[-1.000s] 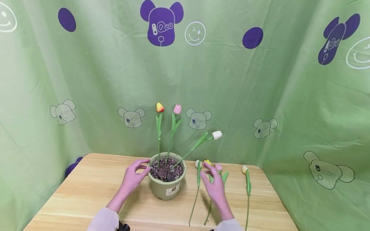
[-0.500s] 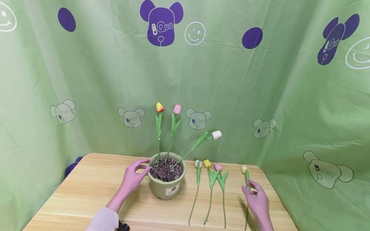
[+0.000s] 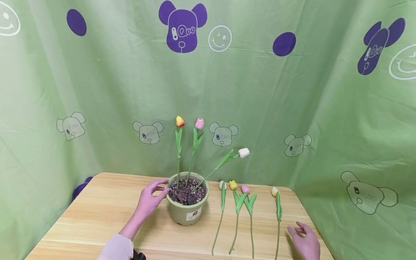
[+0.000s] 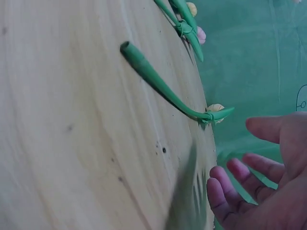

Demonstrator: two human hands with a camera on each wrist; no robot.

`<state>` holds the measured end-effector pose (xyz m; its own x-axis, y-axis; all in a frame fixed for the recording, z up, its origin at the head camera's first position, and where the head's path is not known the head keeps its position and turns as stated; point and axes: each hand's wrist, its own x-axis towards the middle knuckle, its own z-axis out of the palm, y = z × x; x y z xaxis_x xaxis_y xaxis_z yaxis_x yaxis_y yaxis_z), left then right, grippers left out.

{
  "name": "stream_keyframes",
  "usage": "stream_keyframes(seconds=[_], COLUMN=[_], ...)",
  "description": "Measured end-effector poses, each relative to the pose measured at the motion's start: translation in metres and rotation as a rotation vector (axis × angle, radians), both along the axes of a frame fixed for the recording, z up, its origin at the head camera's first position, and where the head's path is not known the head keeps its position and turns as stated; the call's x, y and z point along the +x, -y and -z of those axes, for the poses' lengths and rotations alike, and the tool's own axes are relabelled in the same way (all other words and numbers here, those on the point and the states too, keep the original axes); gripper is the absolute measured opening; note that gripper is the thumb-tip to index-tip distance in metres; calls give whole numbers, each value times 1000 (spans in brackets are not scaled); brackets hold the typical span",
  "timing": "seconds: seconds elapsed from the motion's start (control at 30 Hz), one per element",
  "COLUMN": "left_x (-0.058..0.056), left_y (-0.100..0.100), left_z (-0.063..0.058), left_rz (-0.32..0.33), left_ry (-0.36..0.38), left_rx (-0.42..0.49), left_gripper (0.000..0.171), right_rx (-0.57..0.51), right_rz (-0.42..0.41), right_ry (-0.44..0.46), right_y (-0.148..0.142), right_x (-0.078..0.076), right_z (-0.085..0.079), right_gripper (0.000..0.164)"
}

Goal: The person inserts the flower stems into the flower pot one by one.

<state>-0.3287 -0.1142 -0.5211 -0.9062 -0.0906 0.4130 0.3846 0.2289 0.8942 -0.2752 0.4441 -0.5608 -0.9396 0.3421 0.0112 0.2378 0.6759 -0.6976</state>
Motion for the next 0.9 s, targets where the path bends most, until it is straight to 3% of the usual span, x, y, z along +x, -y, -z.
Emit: stream_keyframes(seconds=[0.2, 0.37, 0.73, 0.9], left_x=[0, 0, -1, -1], left_y=[1, 1, 2, 2], left_z=[1, 2, 4, 5], left_rz=[10, 0, -10, -9], left_ry=[-6, -15, -27, -21], left_rx=[-22, -38, -37, -39], left_gripper=[37, 36, 36, 36], right_rx=[-12, 8, -135, -73], right_rz=[-25, -41, -38, -35], right_ry=[56, 61, 24, 5], right_y=[-1, 8, 39, 47], right_x=[0, -5, -11, -13], right_z=[11, 11, 5, 7], right_gripper=[74, 74, 71, 70])
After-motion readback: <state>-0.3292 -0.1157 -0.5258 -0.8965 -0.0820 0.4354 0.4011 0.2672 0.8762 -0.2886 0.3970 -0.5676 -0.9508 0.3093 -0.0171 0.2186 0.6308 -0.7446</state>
